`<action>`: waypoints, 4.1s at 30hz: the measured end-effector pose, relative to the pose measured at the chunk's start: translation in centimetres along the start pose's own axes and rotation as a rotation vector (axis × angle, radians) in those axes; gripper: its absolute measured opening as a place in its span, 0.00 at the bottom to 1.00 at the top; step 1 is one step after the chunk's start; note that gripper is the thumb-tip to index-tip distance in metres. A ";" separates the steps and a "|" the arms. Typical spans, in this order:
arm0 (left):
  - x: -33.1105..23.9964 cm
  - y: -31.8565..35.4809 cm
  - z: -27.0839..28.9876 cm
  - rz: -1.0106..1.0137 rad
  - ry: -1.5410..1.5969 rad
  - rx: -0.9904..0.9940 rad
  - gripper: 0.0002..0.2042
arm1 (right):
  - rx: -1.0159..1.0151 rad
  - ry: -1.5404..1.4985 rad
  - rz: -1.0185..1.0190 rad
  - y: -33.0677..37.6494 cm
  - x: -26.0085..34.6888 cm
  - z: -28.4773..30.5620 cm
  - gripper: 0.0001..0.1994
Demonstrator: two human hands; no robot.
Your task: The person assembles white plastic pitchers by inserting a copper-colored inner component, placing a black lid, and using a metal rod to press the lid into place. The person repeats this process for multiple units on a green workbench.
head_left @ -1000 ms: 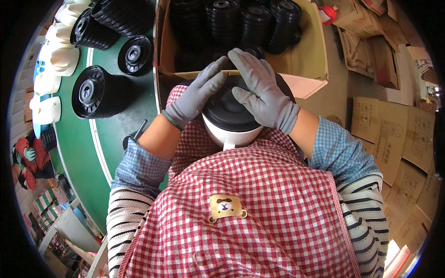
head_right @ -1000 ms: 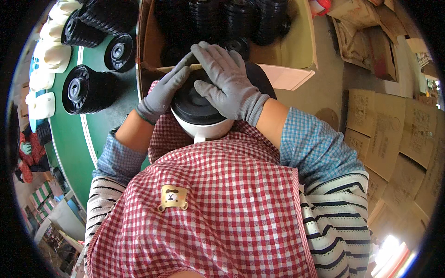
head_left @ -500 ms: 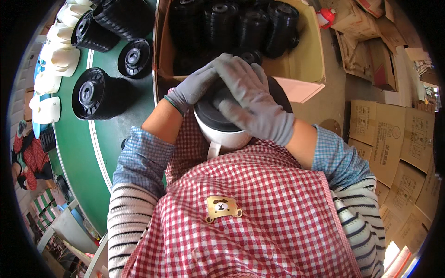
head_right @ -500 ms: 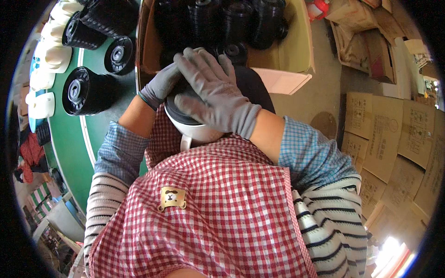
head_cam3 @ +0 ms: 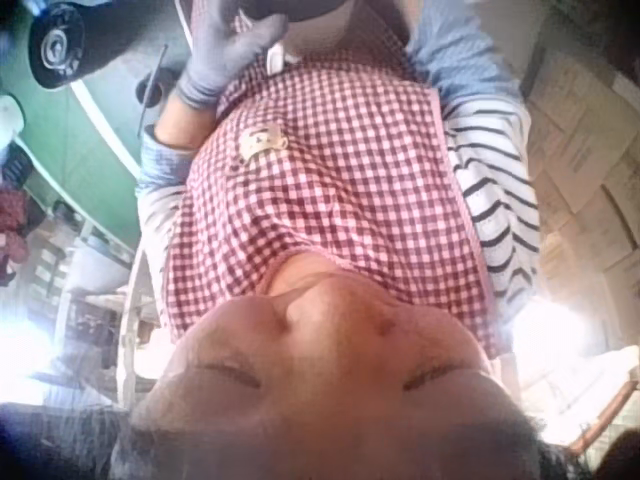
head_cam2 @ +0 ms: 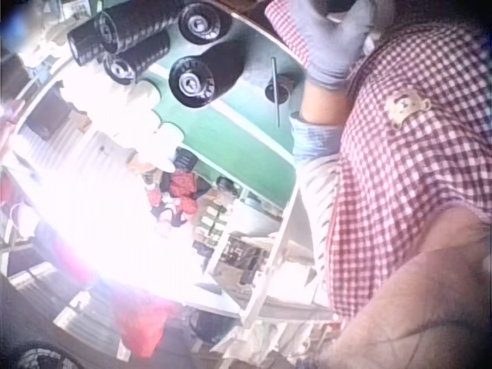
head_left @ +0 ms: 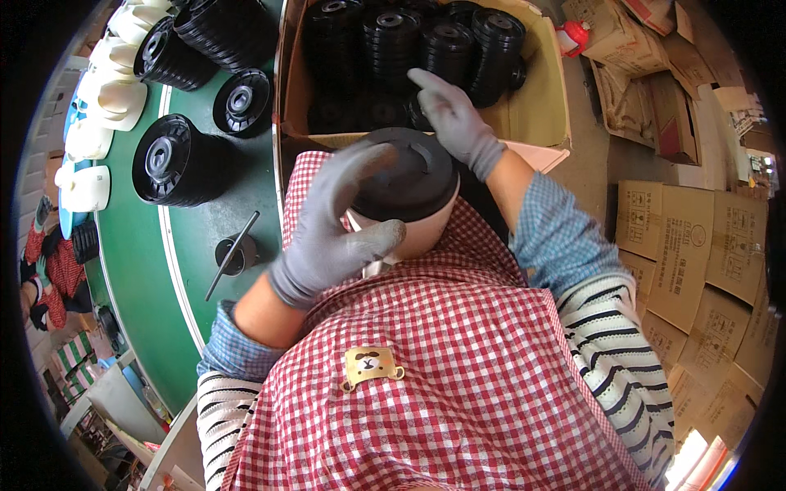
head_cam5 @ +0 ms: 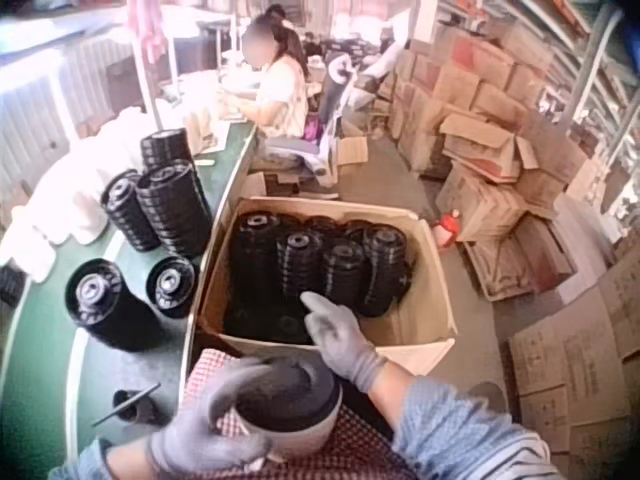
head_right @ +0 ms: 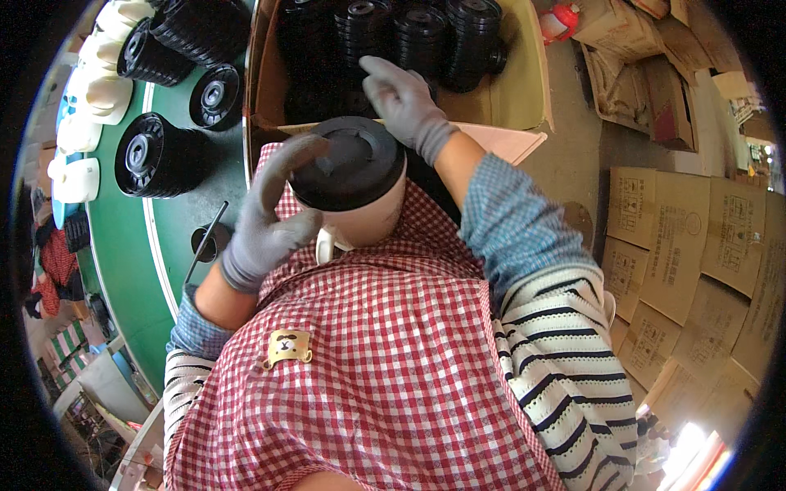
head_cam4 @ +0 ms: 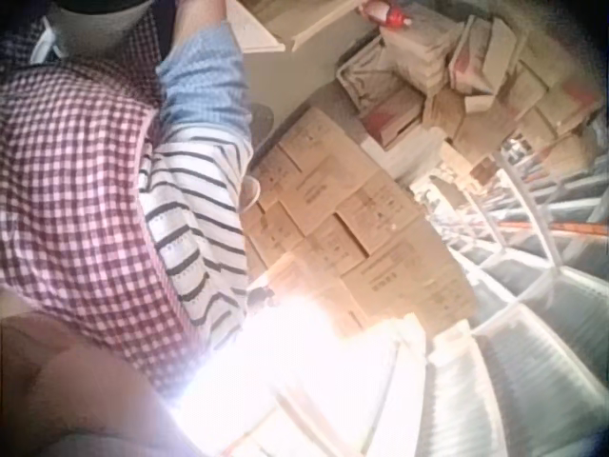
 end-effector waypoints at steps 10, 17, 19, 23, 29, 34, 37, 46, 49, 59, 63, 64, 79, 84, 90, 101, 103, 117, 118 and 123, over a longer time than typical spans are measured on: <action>2.9 3.9 3.0 -0.251 -0.823 -0.332 0.36 | -0.183 -0.186 0.163 10.6 5.3 1.1 0.26; 13.0 10.2 3.9 0.292 0.797 -0.399 0.29 | 0.035 -0.131 0.460 13.1 13.5 -2.6 0.26; 12.6 10.2 -0.5 0.320 0.982 -0.278 0.29 | -0.017 -0.143 0.527 14.2 15.7 -2.6 0.25; 9.5 8.4 -7.5 0.307 1.161 -0.024 0.30 | -0.078 -0.098 0.390 16.0 16.7 -1.9 0.26; 9.1 6.0 -8.2 0.179 0.653 0.097 0.23 | -0.141 -0.120 0.215 17.5 15.8 0.2 0.22; 11.0 6.3 -8.1 0.201 0.732 0.092 0.23 | -0.054 0.159 0.263 17.2 16.7 -0.4 0.33; 11.8 6.7 -8.2 0.300 0.759 0.080 0.26 | 0.040 0.621 0.474 17.9 18.6 -2.4 0.60; 11.9 7.4 -7.6 0.485 1.013 0.128 0.24 | 0.215 0.751 0.386 19.1 18.2 -4.2 0.61; 12.6 7.0 -8.5 0.547 1.264 0.167 0.29 | 0.152 0.542 0.438 19.4 19.7 -3.1 0.61; 12.3 4.3 -11.8 0.410 1.259 0.267 0.38 | 0.040 0.468 0.397 21.3 22.7 -1.7 0.61; 12.0 4.3 -12.0 0.381 1.230 0.266 0.41 | 0.041 0.409 0.377 21.1 23.1 -1.6 0.61; 12.0 4.3 -11.9 0.375 1.221 0.261 0.42 | 0.044 0.430 0.388 21.1 23.4 -1.7 0.61; 13.3 13.1 2.9 0.335 1.022 -0.075 0.53 | 0.183 -0.075 0.373 15.4 19.2 -7.1 0.58; 10.4 18.1 4.4 0.380 0.980 -0.177 0.35 | 0.194 -0.577 0.083 12.5 6.0 -8.3 0.42; 11.0 21.4 5.4 0.288 1.153 -0.372 0.29 | 0.279 -0.537 -0.111 11.9 -1.0 -10.2 0.38; 21.7 38.0 9.3 0.413 0.939 -0.900 0.27 | 0.287 -1.266 -0.368 12.6 -1.7 -10.0 0.27; 26.4 39.5 8.3 0.526 0.902 -0.949 0.26 | 0.241 -0.374 -0.103 11.9 -1.8 -8.5 0.27; 11.0 27.4 6.9 0.274 0.707 -0.758 0.26 | 0.248 -0.146 -0.109 9.1 2.6 -8.1 0.34; 10.5 25.3 5.2 0.266 0.869 -0.692 0.30 | 0.232 -0.165 -0.099 9.0 5.2 -9.4 0.37; 10.9 21.2 3.1 -0.070 1.554 -0.543 0.23 | 0.380 0.011 0.179 10.9 19.5 -17.9 0.49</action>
Point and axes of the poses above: each hand's wrist, its own y-axis away from the middle knuckle, its own z-axis out of the back of the hand, x = y × z, the point moved 9 cm from there along -y, towards the middle knuckle, and after that the axes turned 13 degrees about -y, right-handed, at the moved point
